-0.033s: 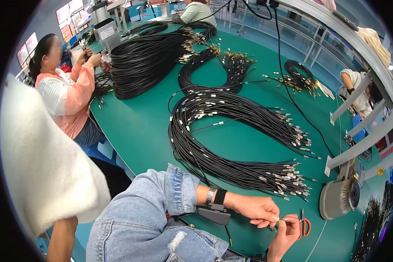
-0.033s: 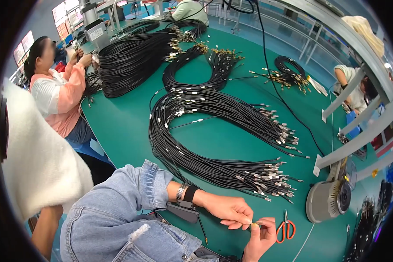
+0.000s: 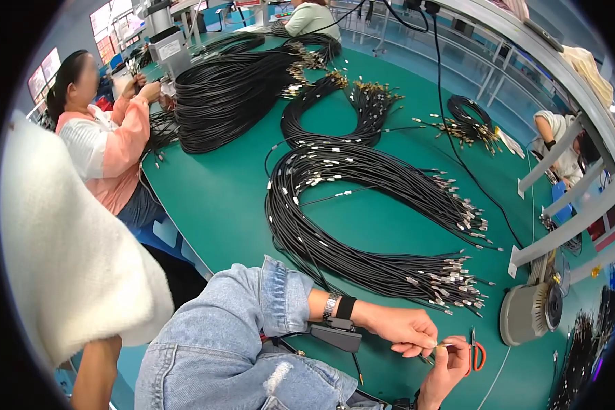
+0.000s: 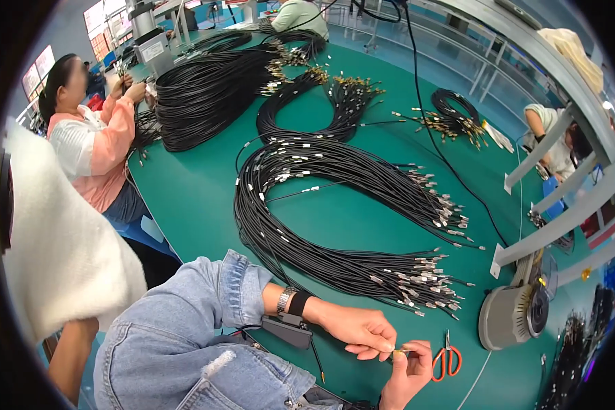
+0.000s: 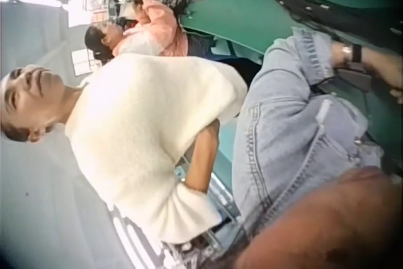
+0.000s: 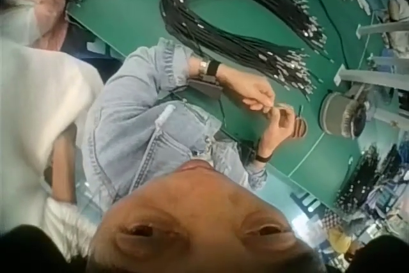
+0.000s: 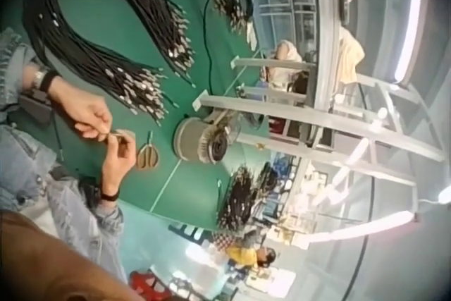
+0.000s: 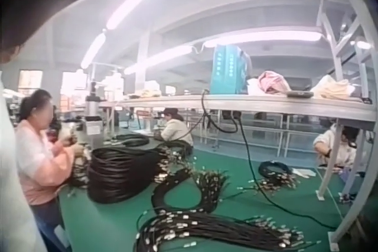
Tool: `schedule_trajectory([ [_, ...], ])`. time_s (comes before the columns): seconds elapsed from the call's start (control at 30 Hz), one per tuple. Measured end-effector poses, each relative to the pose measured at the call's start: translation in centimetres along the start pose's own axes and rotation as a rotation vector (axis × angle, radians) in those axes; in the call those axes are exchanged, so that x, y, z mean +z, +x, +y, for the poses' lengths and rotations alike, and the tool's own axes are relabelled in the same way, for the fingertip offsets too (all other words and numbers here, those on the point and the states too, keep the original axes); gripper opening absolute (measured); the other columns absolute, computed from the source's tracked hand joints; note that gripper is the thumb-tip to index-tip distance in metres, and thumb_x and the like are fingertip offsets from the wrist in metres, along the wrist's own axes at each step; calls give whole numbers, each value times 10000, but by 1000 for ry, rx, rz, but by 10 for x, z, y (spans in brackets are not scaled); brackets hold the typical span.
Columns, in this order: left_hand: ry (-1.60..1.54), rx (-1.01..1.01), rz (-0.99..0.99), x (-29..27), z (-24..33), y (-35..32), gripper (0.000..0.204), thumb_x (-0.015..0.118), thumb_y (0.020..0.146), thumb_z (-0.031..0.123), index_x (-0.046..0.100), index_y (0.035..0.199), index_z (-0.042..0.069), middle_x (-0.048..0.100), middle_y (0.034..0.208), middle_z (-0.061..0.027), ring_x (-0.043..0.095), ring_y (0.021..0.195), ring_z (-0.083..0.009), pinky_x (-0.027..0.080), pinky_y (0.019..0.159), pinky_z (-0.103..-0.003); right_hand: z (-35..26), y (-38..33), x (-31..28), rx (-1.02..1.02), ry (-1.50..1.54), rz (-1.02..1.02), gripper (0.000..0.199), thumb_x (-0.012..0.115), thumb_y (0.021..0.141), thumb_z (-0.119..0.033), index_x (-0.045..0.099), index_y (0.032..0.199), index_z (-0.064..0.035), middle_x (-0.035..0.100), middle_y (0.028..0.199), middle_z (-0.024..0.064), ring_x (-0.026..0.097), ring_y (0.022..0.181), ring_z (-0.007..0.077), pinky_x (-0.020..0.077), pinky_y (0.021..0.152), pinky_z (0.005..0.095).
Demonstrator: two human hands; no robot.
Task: The person picks up a cable, peels a yellow sticker from its connector by hand, and repeats this for several more cables. They then gather the cables into a bundle, lift them, and place the bundle back onto the table.
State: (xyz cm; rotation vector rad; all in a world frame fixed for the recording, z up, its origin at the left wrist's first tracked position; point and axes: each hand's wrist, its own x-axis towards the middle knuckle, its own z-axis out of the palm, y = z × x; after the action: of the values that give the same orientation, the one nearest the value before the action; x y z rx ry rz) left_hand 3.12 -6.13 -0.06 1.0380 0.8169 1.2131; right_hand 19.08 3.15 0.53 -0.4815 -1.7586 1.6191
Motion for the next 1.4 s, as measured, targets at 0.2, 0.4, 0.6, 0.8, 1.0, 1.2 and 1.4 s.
schedule_trajectory([
  [0.2, -198, -26, -149, -4, -3, -2, 310, 484, 956, 273, 567, 852, -7, 560, 584, -14, 408, 405, -26, 307, 388, -184, 6, 3, -5, -5, 38, -113, 99, 615, 827, -45, 529, 794, -10, 477, 789, 46, 435, 731, 127, 357, 662, 239],
  [0.4, -299, -33, -294, -6, -2, -3, 316, 501, 950, 280, 566, 852, -12, 546, 567, -9, 399, 401, -21, 298, 382, -178, 13, 7, -6, -162, 91, -215, 108, 638, 815, -69, 581, 780, 16, 525, 751, 65, 466, 707, 147, 385, 649, 252],
  [0.6, -284, -8, -306, -5, -1, -2, 292, 513, 944, 260, 563, 851, -12, 549, 563, 1, 402, 404, -13, 300, 387, -177, 16, 10, -14, -68, 146, -258, 142, 592, 876, -119, 537, 806, -9, 483, 758, 41, 451, 727, 130, 372, 660, 243],
  [0.8, 37, 22, -15, 4, -11, 0, 220, 504, 931, 207, 581, 899, 4, 573, 571, -4, 437, 406, -57, 342, 403, -215, -18, 8, -17, 269, -140, 0, 122, 498, 903, -73, 589, 908, 8, 568, 887, 35, 514, 783, 110, 399, 700, 212],
  [1.0, 622, 155, 141, 2, -22, 5, 145, 554, 869, 179, 622, 958, 87, 606, 632, -46, 562, 549, -169, 442, 537, -312, 17, 15, -39, 131, 88, -4, 115, 519, 911, -72, 540, 827, 4, 505, 779, 42, 466, 724, 115, 390, 678, 241],
  [1.2, 961, 331, 168, 2, -50, 6, 154, 634, 790, 209, 660, 872, 81, 615, 738, -80, 587, 721, -263, 454, 660, -390, 24, 16, -49, 195, 35, -28, 86, 526, 900, -48, 546, 841, 10, 521, 787, 45, 478, 715, 117, 396, 680, 246],
  [1.4, 1118, 282, 6, 4, -41, -1, 231, 611, 819, 286, 628, 955, 100, 533, 873, -64, 517, 875, -259, 454, 703, -385, 15, 15, -62, 219, -65, -8, 95, 538, 882, -37, 576, 832, 34, 544, 779, 56, 507, 719, 119, 400, 675, 236],
])
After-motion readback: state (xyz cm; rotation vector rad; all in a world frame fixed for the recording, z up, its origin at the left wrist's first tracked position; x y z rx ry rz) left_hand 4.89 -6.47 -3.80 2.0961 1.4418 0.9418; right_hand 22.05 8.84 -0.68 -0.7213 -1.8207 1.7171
